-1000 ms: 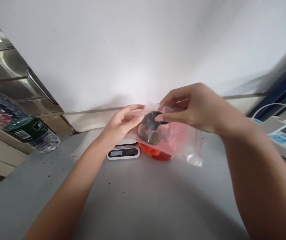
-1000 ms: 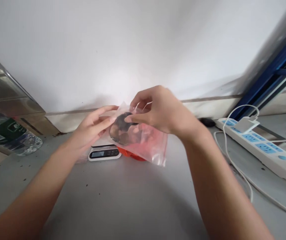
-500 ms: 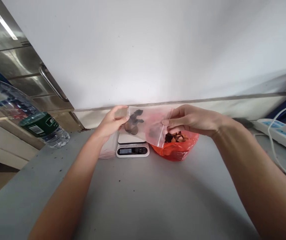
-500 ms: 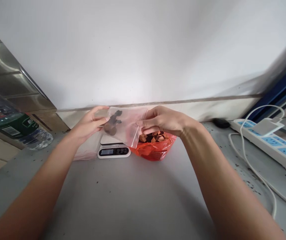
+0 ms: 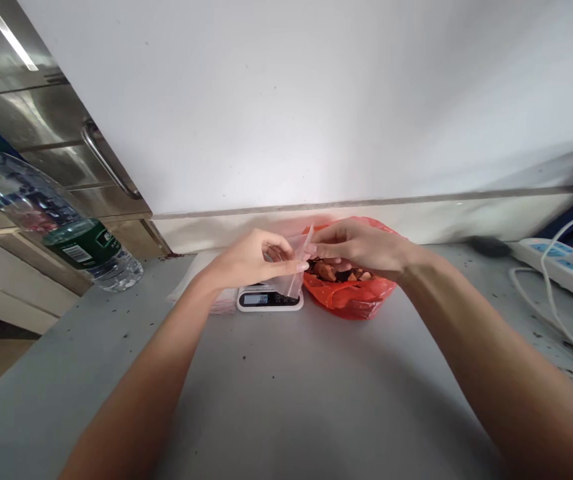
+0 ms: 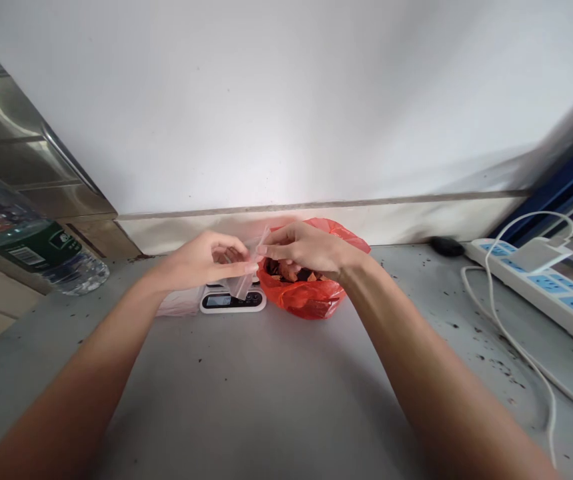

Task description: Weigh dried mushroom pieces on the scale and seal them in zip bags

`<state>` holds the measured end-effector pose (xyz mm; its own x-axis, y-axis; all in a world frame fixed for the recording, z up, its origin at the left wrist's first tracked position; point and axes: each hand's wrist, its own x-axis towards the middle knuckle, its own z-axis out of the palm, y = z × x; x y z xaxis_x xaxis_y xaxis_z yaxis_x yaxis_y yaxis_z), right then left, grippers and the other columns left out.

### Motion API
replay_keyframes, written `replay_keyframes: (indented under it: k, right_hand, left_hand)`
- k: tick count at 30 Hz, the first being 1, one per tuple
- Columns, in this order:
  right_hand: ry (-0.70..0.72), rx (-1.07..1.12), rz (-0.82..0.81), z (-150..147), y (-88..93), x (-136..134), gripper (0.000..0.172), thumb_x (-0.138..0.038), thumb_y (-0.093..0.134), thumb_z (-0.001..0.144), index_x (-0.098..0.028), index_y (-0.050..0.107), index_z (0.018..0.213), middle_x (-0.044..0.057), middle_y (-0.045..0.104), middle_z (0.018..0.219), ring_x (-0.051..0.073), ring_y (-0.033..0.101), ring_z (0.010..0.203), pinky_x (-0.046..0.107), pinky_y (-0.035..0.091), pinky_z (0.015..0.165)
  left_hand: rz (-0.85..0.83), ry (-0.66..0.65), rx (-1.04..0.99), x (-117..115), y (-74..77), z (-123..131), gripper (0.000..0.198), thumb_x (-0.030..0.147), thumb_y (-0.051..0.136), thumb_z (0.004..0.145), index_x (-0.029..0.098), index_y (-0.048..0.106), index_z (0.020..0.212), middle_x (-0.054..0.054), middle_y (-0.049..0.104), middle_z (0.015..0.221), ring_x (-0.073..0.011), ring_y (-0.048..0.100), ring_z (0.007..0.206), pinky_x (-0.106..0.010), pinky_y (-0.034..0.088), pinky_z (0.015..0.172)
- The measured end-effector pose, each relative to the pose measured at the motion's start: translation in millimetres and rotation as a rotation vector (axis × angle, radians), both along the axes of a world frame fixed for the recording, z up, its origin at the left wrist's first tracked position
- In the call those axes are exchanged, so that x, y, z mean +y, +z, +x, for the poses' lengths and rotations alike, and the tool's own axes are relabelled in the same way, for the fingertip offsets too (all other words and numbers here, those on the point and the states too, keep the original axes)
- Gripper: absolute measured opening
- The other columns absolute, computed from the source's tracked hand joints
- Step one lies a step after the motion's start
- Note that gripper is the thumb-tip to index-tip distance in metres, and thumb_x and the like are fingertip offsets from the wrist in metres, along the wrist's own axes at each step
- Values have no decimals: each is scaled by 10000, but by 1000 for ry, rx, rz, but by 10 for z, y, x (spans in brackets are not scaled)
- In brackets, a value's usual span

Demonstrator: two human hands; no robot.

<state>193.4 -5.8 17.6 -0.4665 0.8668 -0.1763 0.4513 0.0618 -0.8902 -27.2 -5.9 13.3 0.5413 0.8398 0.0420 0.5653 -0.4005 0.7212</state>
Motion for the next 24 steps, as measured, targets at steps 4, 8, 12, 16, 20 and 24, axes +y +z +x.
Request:
replay_keyframes:
  k: [4,8,12,16,20,24]
  right_hand:
    - [22,-17,-18,-4,-3,-6,266,-410,687,887,-232,663,690,-49,501,574,87,352,483,277,235,471]
    - [35,-3,50,-45,-80,40,369,-515,763,828,-220,631,647,-57,430,556,91,348,500,276,237,476]
    - [56,27,59,-93,-132,72,461,-604,819,759,-210,618,629,-66,362,533,94,330,507,282,251,487]
    - [42,15,60,-131,-95,24,346,-422,763,865,-203,642,627,-61,365,541,90,310,510,277,244,486]
    - [9,-8,47,-157,-58,-27,302,-248,640,939,-201,637,641,-56,376,562,93,315,521,273,256,495]
    - [-28,-17,36,-177,-40,-40,319,-214,619,941,-205,605,623,-50,414,576,95,363,527,270,291,509]
  left_hand:
    - [-30,-6,2,1,3,-11,343,519,681,874,194,752,794,0,668,750,-137,503,648,-270,348,593]
    - [-70,17,49,-40,53,-11,340,435,653,885,187,700,658,36,516,596,-110,369,556,-276,260,541]
    - [-102,-11,66,-61,75,-15,298,293,595,858,188,715,606,34,479,545,-105,299,514,-288,227,518]
    - [-86,-25,90,-30,42,-40,292,254,559,831,185,712,593,6,542,562,-119,371,534,-293,251,532]
    - [-41,43,86,-20,25,-49,280,245,569,815,183,633,550,28,459,540,-108,335,521,-290,213,520]
    - [-41,47,34,-20,16,-52,300,350,638,837,188,690,590,32,466,542,-108,332,517,-286,220,517]
